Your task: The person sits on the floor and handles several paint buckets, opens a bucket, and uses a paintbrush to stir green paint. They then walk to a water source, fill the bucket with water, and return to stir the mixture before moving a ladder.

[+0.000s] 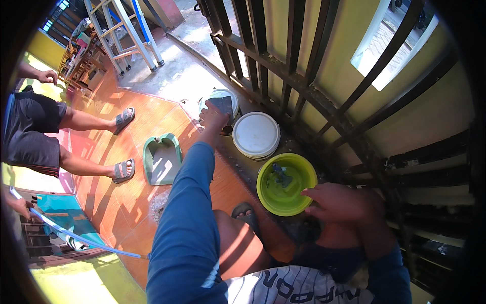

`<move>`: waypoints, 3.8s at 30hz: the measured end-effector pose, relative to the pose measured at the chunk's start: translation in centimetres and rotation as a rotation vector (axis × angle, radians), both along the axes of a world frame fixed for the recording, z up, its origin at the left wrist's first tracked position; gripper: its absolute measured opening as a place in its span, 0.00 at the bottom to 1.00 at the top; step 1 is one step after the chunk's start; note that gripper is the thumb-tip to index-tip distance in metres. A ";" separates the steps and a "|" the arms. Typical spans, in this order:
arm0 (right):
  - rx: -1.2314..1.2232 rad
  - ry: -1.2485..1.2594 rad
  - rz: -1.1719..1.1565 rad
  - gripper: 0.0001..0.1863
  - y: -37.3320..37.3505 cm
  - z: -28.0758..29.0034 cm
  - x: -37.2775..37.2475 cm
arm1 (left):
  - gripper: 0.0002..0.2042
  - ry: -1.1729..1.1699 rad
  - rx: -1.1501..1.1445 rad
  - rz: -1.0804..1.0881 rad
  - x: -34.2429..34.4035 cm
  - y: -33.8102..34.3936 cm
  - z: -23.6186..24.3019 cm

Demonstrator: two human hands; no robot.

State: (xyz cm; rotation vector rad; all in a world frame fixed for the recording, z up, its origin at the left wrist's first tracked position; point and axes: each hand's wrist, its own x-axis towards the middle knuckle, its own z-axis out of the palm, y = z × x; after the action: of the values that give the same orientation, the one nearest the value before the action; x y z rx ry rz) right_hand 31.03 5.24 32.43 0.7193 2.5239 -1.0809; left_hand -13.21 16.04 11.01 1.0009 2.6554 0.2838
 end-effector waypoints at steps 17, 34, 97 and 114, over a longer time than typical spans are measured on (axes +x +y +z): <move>-0.003 0.048 0.054 0.27 1.7 -1.7 0.1 | 0.36 -0.102 0.112 0.027 2.9 -4.5 -0.1; -0.043 0.032 -0.104 0.28 2.4 -1.1 1.0 | 0.10 -0.329 0.037 0.071 -9.6 -3.0 -6.4; 0.010 0.071 -0.099 0.25 2.7 -2.6 1.8 | 0.09 0.246 0.264 -1.212 10.9 -11.2 6.2; -0.016 0.137 -0.095 0.26 2.7 -2.5 2.5 | 0.14 0.033 0.351 -1.047 7.1 -13.8 2.7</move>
State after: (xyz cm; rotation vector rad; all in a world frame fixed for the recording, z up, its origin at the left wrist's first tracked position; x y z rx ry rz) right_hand 33.51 7.97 29.89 0.7925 2.6148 -1.2199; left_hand -6.10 2.26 13.75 2.3040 1.7669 0.4734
